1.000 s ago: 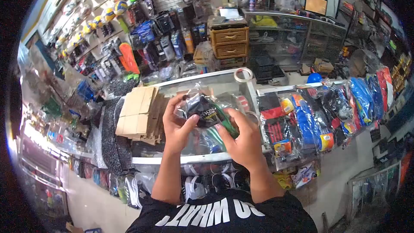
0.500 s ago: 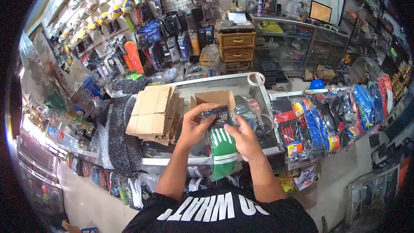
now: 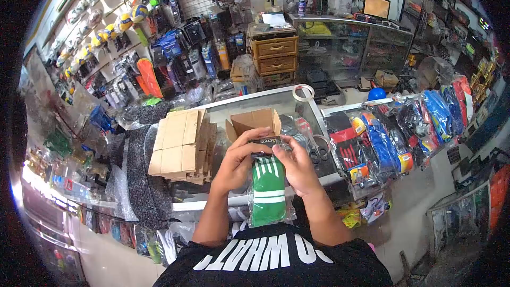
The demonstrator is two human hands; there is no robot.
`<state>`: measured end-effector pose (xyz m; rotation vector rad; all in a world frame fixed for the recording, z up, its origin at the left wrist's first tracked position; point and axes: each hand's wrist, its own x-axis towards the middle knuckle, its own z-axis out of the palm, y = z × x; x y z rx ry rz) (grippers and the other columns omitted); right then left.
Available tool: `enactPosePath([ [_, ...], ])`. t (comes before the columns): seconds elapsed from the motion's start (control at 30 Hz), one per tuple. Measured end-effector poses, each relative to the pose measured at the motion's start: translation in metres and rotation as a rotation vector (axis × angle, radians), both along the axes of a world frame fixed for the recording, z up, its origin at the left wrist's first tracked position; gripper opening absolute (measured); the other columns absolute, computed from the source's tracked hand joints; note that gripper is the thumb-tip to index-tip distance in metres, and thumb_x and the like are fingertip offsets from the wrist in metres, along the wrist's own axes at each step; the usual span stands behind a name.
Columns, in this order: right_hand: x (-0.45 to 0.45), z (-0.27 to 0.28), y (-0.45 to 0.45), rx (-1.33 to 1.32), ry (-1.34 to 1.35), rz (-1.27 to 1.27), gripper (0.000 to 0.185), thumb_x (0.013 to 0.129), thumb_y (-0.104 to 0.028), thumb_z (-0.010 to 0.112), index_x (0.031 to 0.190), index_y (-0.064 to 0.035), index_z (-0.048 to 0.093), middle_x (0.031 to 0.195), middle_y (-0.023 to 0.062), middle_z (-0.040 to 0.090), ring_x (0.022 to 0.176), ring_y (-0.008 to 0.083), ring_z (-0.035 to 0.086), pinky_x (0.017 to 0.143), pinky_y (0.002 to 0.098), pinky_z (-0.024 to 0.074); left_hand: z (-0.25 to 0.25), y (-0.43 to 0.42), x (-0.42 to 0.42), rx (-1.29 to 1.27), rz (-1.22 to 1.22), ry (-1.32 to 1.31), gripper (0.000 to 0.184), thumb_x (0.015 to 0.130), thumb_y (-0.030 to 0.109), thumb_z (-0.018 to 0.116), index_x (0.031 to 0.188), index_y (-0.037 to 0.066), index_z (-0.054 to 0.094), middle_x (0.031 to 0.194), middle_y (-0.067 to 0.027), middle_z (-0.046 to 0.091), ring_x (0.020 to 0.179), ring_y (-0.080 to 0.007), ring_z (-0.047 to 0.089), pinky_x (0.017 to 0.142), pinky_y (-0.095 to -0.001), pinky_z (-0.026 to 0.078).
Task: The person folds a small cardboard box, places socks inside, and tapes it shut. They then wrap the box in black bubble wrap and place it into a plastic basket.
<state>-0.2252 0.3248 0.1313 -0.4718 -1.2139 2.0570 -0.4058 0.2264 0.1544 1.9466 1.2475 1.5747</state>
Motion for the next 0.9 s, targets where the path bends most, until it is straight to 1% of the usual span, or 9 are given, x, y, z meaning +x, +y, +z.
enactPosePath([
  [0.13, 0.002, 0.01, -0.001, 0.077, -0.034, 0.025, 0.044, 0.107, -0.014, 0.071, 0.145, -0.0008, 0.053, 0.123, 0.0071, 0.073, 0.104, 0.0109, 0.071, 0.089, 0.0273, 0.0585, 0.002, -0.006, 0.022, 0.006, 0.056, -0.291, 0.08, 0.079, -0.019, 0.045, 0.156, 0.001, 0.05, 0.169, -0.0215, 0.04, 0.148, -0.0357, 0.054, 0.126, -0.0457, 0.037],
  [0.2, 0.0, 0.012, -0.003, 0.093, -0.015, 0.03, 0.046, 0.105, -0.012, 0.073, 0.145, -0.0011, 0.053, 0.122, 0.007, 0.073, 0.104, 0.0105, 0.071, 0.089, 0.0265, 0.058, 0.0, -0.01, 0.026, -0.041, 0.152, -0.382, 0.09, 0.08, -0.014, 0.044, 0.168, 0.001, 0.026, 0.175, -0.0222, 0.029, 0.149, -0.0351, 0.052, 0.128, -0.0459, 0.035],
  [0.3, -0.005, 0.015, -0.013, 0.172, 0.029, -0.015, 0.047, 0.103, -0.011, 0.077, 0.143, -0.0029, 0.054, 0.116, 0.0058, 0.074, 0.098, 0.0084, 0.07, 0.084, 0.0243, 0.056, -0.002, -0.017, 0.041, 0.0, 0.246, -0.541, 0.089, 0.084, -0.008, 0.045, 0.169, 0.002, 0.022, 0.175, -0.0236, 0.028, 0.151, -0.0353, 0.048, 0.128, -0.0462, 0.033],
  [0.33, -0.008, 0.016, -0.017, 0.238, 0.056, -0.068, 0.047, 0.102, -0.012, 0.078, 0.142, -0.0045, 0.056, 0.11, 0.0047, 0.075, 0.093, 0.0066, 0.068, 0.079, 0.0229, 0.0544, -0.006, -0.018, 0.046, -0.015, 0.313, -0.571, 0.09, 0.083, 0.005, 0.048, 0.17, 0.005, 0.025, 0.173, -0.0252, 0.035, 0.162, -0.0344, 0.032, 0.132, -0.0454, 0.027],
  [0.37, -0.009, 0.017, -0.02, 0.237, 0.057, -0.062, 0.047, 0.102, -0.012, 0.078, 0.142, -0.0045, 0.056, 0.11, 0.0047, 0.075, 0.093, 0.0066, 0.068, 0.079, 0.0229, 0.0544, -0.008, -0.021, 0.045, -0.014, 0.319, -0.57, 0.09, 0.083, 0.005, 0.048, 0.17, 0.005, 0.025, 0.173, -0.0252, 0.035, 0.162, -0.0344, 0.032, 0.132, -0.0454, 0.027],
  [0.47, -0.013, 0.018, -0.029, 0.34, 0.073, -0.12, 0.043, 0.102, -0.008, 0.077, 0.139, -0.0059, 0.057, 0.112, 0.0063, 0.074, 0.099, 0.0086, 0.069, 0.082, 0.0247, 0.0548, -0.012, -0.028, 0.042, -0.115, 0.061, -0.86, 0.082, 0.089, 0.014, 0.046, 0.169, 0.003, 0.029, 0.162, -0.0208, 0.05, 0.149, -0.0311, 0.051, 0.127, -0.0424, 0.037],
  [0.6, -0.02, 0.02, -0.023, 0.549, 0.143, -0.242, 0.034, 0.103, -0.001, 0.072, 0.134, -0.0058, 0.059, 0.114, 0.0062, 0.073, 0.101, 0.0113, 0.069, 0.086, 0.0282, 0.0561, -0.024, -0.042, 0.042, -0.332, -0.009, -1.02, 0.066, 0.103, 0.016, 0.045, 0.166, 0.002, 0.038, 0.16, -0.0139, 0.052, 0.145, -0.0238, 0.052, 0.123, -0.038, 0.038],
  [0.7, -0.02, 0.016, -0.016, 0.573, 0.125, -0.241, 0.028, 0.104, 0.0, 0.07, 0.13, -0.0049, 0.061, 0.12, 0.0082, 0.073, 0.105, 0.0152, 0.071, 0.092, 0.0304, 0.0567, -0.021, -0.046, 0.047, -0.399, -0.064, -1.103, 0.068, 0.101, 0.014, 0.044, 0.167, 0.002, 0.036, 0.161, -0.0136, 0.052, 0.144, -0.024, 0.053, 0.123, -0.0386, 0.039],
  [0.9, -0.016, 0.016, -0.01, 0.715, 0.199, -0.055, 0.022, 0.096, 0.011, 0.062, 0.113, -0.0023, 0.068, 0.136, 0.0168, 0.071, 0.128, 0.0254, 0.067, 0.109, 0.0371, 0.052, -0.017, -0.062, 0.045, -0.398, -0.065, -1.154, 0.06, 0.117, 0.054, 0.036, 0.154, 0.009, 0.049, 0.139, -0.0102, 0.067, 0.124, -0.0221, 0.069, 0.104, -0.0431, 0.059],
])
